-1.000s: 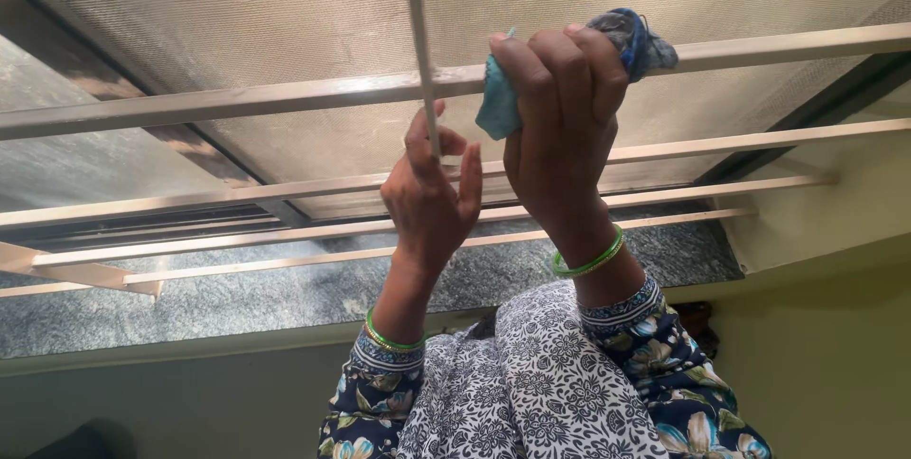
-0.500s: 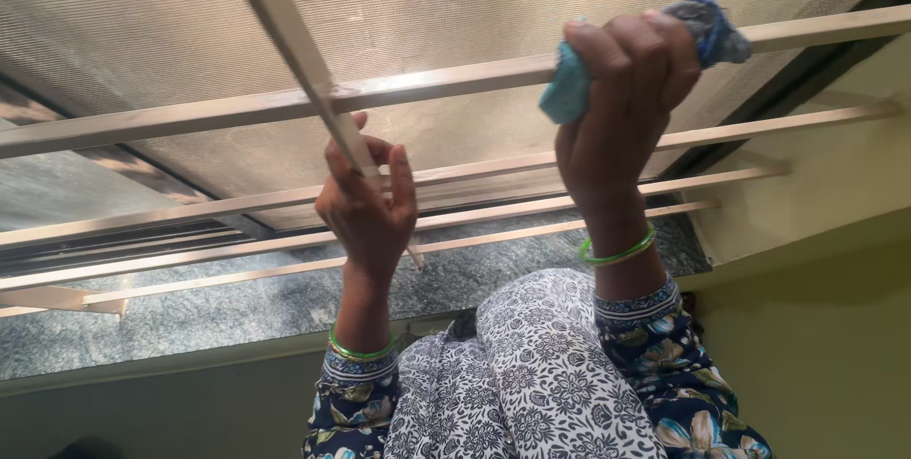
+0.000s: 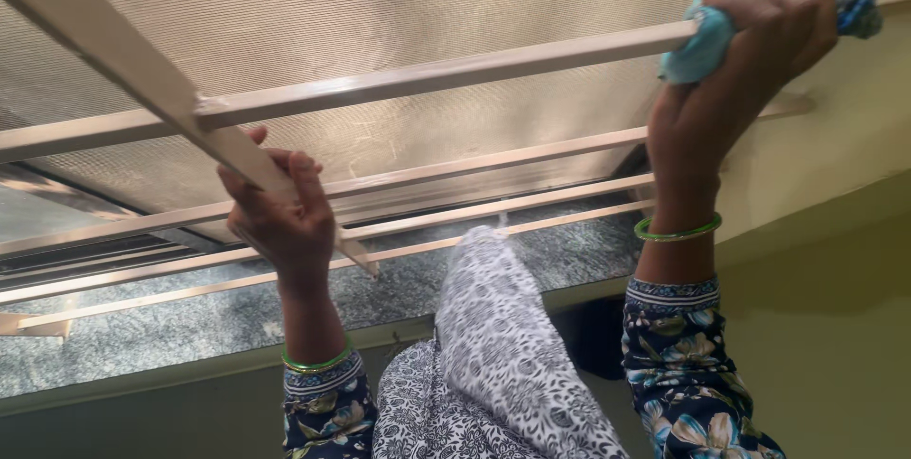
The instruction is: The person wipes the horizontal and vertical bars of a window frame using a blue cloth. They systematically clean each bar, moving from one section to another, ensuring the entire frame is wiped down.
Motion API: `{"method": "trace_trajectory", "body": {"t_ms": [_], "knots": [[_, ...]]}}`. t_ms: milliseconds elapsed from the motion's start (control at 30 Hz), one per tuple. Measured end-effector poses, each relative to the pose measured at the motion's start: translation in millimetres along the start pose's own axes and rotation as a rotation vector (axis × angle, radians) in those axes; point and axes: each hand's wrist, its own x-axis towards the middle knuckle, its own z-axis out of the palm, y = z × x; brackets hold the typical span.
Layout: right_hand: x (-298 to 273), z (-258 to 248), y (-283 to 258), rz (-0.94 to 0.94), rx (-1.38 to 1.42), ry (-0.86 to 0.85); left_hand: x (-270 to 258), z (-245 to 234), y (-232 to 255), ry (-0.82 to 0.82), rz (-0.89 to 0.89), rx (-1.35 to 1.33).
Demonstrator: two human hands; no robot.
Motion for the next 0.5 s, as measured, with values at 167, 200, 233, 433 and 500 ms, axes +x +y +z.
{"method": "trace_trajectory", "body": {"t_ms": [167,200,233,433,500], "knots": [[-11,-10,58,0.006,-0.053,0.014,-6,5,-5,0.017,-0.017,0.007],[-13,-13,71,-0.007,-0.078,0.022,-8,6,-6,0.023,-0.014,0.002],[-16,-14,83,0.003,-0.095,0.017,-9,7,-7,0.030,-0.011,-0.003],[-41,-16,140,0.093,-0.065,-0.014,-12,10,-18,0.036,0.019,-0.033],[-48,-14,152,0.089,-0.090,0.010,-12,11,-18,0.037,0.004,-0.030]]}}
